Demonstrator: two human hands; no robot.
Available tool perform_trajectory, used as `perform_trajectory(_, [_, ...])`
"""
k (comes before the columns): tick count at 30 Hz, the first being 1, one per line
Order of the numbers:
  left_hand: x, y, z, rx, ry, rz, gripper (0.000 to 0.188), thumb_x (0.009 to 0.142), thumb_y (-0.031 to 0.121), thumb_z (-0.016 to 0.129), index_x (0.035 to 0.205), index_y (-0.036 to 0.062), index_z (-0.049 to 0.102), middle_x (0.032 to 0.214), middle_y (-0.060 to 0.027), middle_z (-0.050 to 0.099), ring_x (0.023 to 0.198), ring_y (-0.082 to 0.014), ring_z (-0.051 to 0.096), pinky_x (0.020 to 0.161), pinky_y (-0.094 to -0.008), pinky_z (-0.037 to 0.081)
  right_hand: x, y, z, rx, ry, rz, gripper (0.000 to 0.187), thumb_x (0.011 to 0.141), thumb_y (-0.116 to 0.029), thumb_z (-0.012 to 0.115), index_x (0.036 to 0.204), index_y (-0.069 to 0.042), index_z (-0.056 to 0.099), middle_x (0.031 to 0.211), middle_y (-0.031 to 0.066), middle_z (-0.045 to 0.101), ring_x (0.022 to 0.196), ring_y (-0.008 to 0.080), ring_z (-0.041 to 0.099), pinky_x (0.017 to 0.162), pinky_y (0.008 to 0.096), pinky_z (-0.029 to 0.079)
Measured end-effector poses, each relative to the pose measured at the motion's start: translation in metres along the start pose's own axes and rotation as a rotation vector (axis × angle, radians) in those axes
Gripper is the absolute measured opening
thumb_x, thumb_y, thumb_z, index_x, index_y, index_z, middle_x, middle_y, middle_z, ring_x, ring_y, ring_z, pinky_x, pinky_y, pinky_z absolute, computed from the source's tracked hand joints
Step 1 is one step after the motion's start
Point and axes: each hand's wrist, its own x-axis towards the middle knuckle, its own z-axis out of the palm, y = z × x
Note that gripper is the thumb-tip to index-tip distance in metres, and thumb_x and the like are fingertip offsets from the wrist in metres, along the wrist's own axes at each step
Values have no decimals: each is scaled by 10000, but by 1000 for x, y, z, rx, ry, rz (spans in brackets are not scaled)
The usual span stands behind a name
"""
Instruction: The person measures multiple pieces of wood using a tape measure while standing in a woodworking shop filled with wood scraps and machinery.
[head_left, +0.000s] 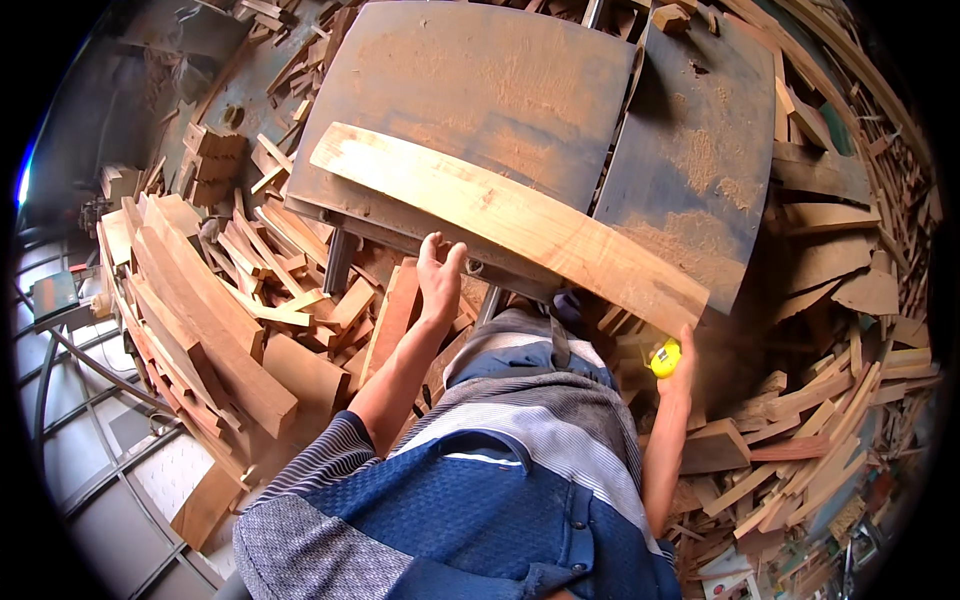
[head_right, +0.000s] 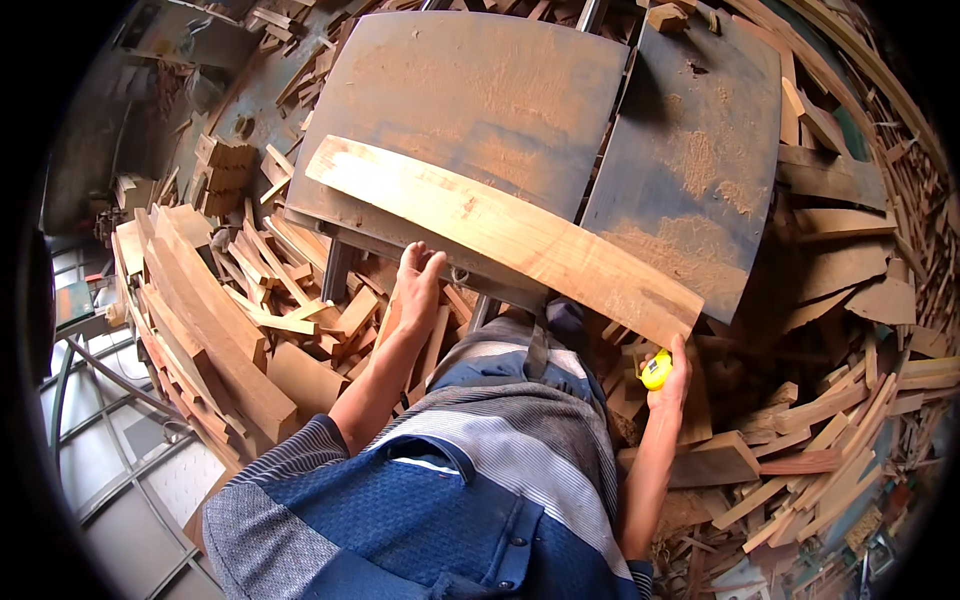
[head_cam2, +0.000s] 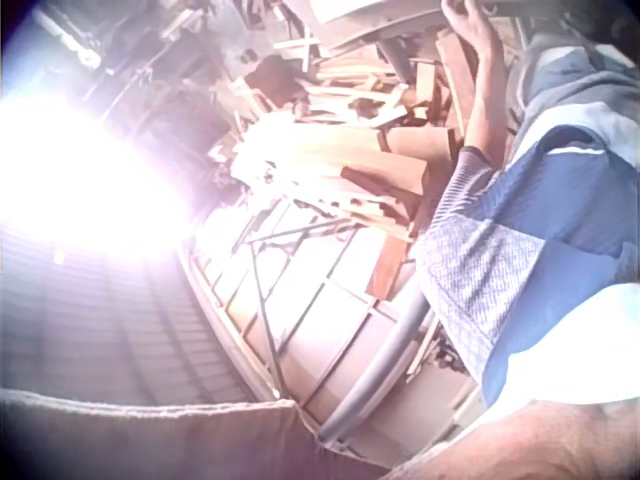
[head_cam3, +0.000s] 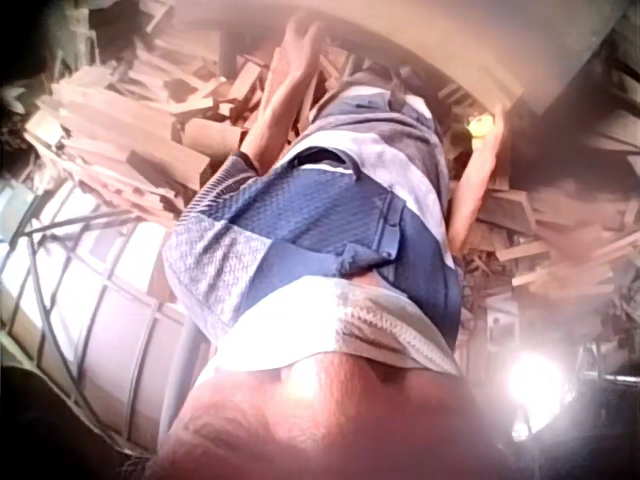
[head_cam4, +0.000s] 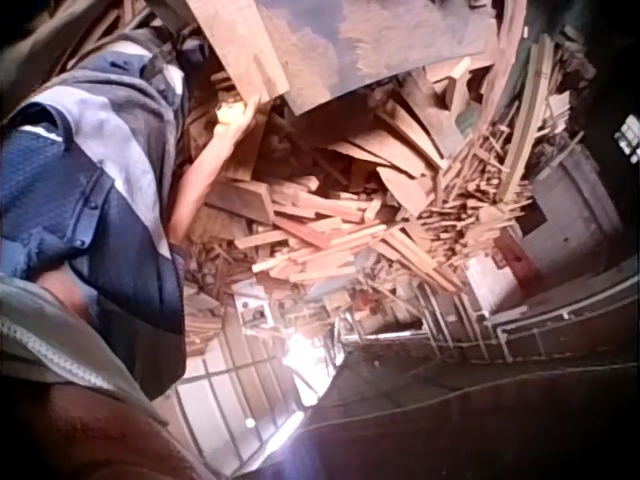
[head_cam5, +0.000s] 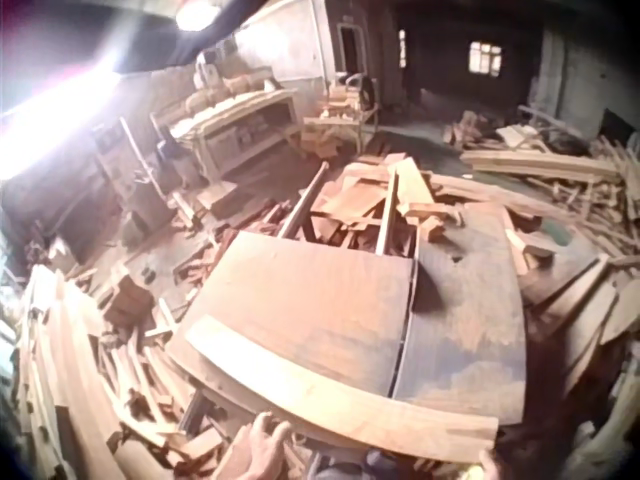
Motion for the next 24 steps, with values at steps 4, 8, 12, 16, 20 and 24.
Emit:
perform_trajectory(4, [25,3,13,-526,-53,-383,626,1030,427,633,1472,31,437,1410,-156,551,1318,-291,536,1099,-425,452,-25,-13,6,19,-38,-126,374,965,-401,729,1098,-58,665,868,65,690,666,176,662,549,328,560])
perform_trajectory(8, [50,10,13,-750,33,-475,851,1020,603,544,1613,62,261,1648,-200,324,1510,-348,345,1241,-514,310,-49,-19,6,5,-63,-204,368,960,-368,747,1072,-31,651,857,93,699,669,195,665,580,323,544])
perform_trajectory(12, [85,23,23,-929,121,-508,743,1037,662,428,1545,120,440,1549,-136,515,1413,-330,494,1201,-549,371,-72,-16,6,-55,-6,-265,358,967,-351,743,1062,-29,620,839,111,695,661,199,659,588,314,532])
perform_trajectory(16, [88,32,33,-946,129,-536,792,1034,715,322,1552,127,435,1574,-123,491,1413,-346,496,1172,-581,400,-93,-9,4,-98,46,-280,393,957,-369,755,1064,-23,604,821,106,692,672,184,648,602,305,520])
perform_trajectory(20, [83,26,17,-1056,-62,-451,909,987,801,246,1585,130,387,1598,-141,456,1460,-365,432,1184,-616,361,-104,5,-23,-183,146,-328,331,962,-266,764,1065,-23,565,1013,89,672,861,151,642,721,292,519])
perform_trajectory(24, [70,60,29,-1018,-15,-555,881,975,797,315,1584,162,370,1613,-153,414,1453,-356,423,1165,-607,383,-147,-38,-16,-306,-8,-457,443,871,-208,789,1185,52,616,1168,105,632,1041,191,569,910,357,474])
